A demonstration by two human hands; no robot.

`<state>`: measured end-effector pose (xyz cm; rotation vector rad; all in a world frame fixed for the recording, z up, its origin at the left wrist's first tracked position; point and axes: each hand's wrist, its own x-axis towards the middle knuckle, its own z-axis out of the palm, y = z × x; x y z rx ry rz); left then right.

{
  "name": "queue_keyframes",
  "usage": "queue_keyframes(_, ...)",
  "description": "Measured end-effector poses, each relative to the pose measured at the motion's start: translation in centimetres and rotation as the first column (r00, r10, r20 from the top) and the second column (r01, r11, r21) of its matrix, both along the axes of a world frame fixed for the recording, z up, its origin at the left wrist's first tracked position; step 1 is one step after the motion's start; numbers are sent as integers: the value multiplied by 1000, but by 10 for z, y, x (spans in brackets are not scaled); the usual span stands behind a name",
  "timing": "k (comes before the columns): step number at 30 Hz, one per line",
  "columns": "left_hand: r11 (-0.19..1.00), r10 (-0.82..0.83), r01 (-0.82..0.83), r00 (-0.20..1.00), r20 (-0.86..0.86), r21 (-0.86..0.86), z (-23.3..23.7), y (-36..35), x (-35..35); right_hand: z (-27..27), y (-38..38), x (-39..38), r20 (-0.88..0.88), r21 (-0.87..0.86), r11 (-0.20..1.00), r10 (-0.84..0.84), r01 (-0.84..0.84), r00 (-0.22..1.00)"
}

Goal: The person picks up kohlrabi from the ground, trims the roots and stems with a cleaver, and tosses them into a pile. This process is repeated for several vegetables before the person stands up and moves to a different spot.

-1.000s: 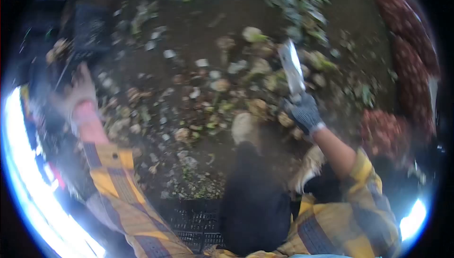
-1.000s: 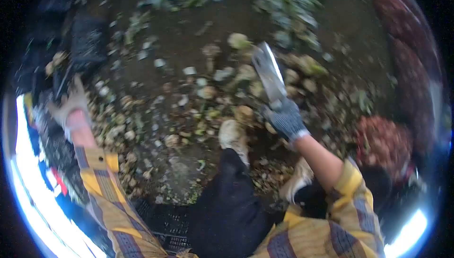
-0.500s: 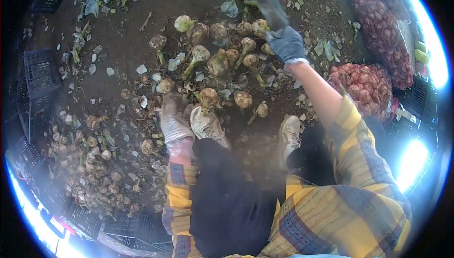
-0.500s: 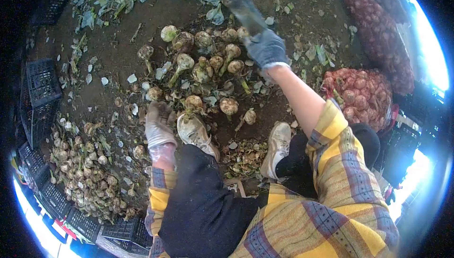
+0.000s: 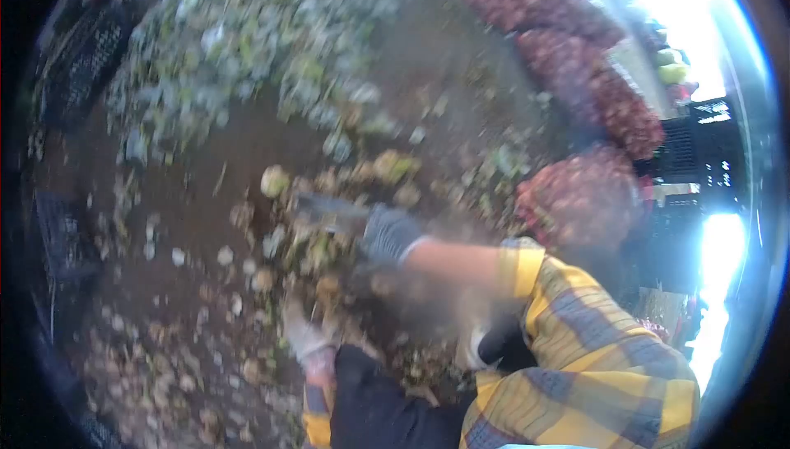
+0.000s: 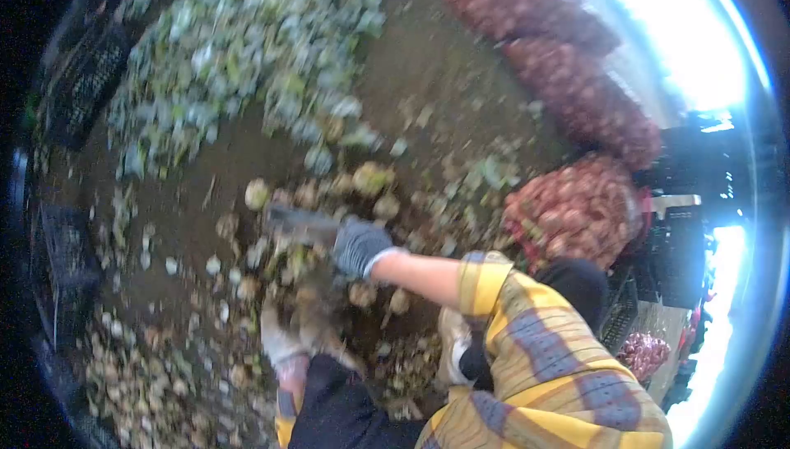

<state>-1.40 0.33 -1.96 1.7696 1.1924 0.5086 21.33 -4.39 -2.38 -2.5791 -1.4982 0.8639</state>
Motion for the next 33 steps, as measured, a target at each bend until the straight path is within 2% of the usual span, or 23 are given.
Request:
queue_keyframes(1, 959, 142, -109, 984, 111, -262, -4, -3, -2, 0, -9, 3, 88, 84, 995, 44, -51, 995)
queue_keyframes(2, 808, 426, -246, 872, 243, -535, -12, 2, -7, 39, -2, 10, -30, -62, 989, 132, -133, 991)
queue_keyframes(3, 562, 684, -270, 684, 255, -782, -18, 7, -12, 41, -6, 17, -142, -81, 994, 57, -70, 988)
queue_keyframes(4, 604, 649, -285, 718, 252, -744, -11, 7, -15, 33, -15, 24, -148, -55, 993, 98, -107, 984)
queue_keyframes(5, 642, 621, -309, 746, 240, -701, -3, 7, -18, 61, -20, 26, -156, -125, 988, 74, -94, 985)
queue_keyframes(8, 563, 772, -360, 551, 317, -744, -1, 7, -25, 121, -44, 25, -220, -183, 971, 112, -154, 969)
queue_keyframes(10, 640, 685, -324, 651, 327, -697, -1, 8, -50, 146, -68, 22, -261, -187, 973, 86, -138, 961)
queue_keyframes(11, 676, 636, -295, 696, 333, -675, -2, 11, -54, 125, -94, 25, -296, 55, 993, 118, -106, 948)
queue_keyframes(12, 651, 698, -383, 643, 316, -656, 42, 1, -41, 136, -111, 21, -414, 48, 998, 54, -37, 909)
queue_keyframes(14, 731, 644, -336, 627, 437, -594, 29, 0, -60, 183, -128, 4, -400, 3, 999, 37, -39, 916)
queue_keyframes(15, 768, 612, -316, 619, 492, -557, 16, 2, -75, 210, -135, -7, -267, -39, 995, 78, -92, 961)
queue_keyframes(16, 810, 541, -329, 737, 405, -485, 6, 8, -89, 213, -147, -15, -291, 19, 999, 43, -39, 956)
queue_keyframes(17, 820, 527, -339, 761, 377, -461, 12, 7, -95, 205, -162, -25, -287, 78, 997, 28, -6, 957)
queue_keyframes(19, 798, 571, -348, 698, 432, -492, 49, 0, -93, 205, -179, -44, -285, 202, 978, 10, 50, 958)
queue_keyframes(20, 795, 581, -342, 667, 465, -502, 65, -5, -95, 210, -187, -50, -338, 107, 992, -30, 70, 941)
queue_keyframes(22, 804, 578, -329, 624, 526, -495, 93, -14, -99, 211, -207, -64, -324, 231, 961, -72, 152, 944)
queue_keyframes(23, 810, 575, -323, 602, 554, -490, 105, -19, -104, 205, -219, -71, -318, 290, 938, -94, 192, 943)
queue_keyframes(24, 816, 570, -316, 584, 578, -484, 117, -24, -108, 182, -226, -71, -337, 260, 948, -91, 186, 937)
queue_keyframes(26, 827, 558, -307, 548, 623, -470, 139, -36, -117, 160, -239, -76, -454, 308, 926, -60, 220, 889)
queue_keyframes(28, 841, 540, -295, 517, 664, -454, 158, -49, -125, 174, -255, -88, -587, 364, 882, -31, 298, 809)
queue_keyframes(32, 868, 496, -277, 460, 736, -412, 194, -74, -141, 166, -263, -103, -610, 422, 844, -6, 332, 793)
queue_keyframes(33, 877, 479, -270, 444, 757, -397, 202, -79, -144, 187, -267, -106, -589, 393, 867, -18, 305, 808)
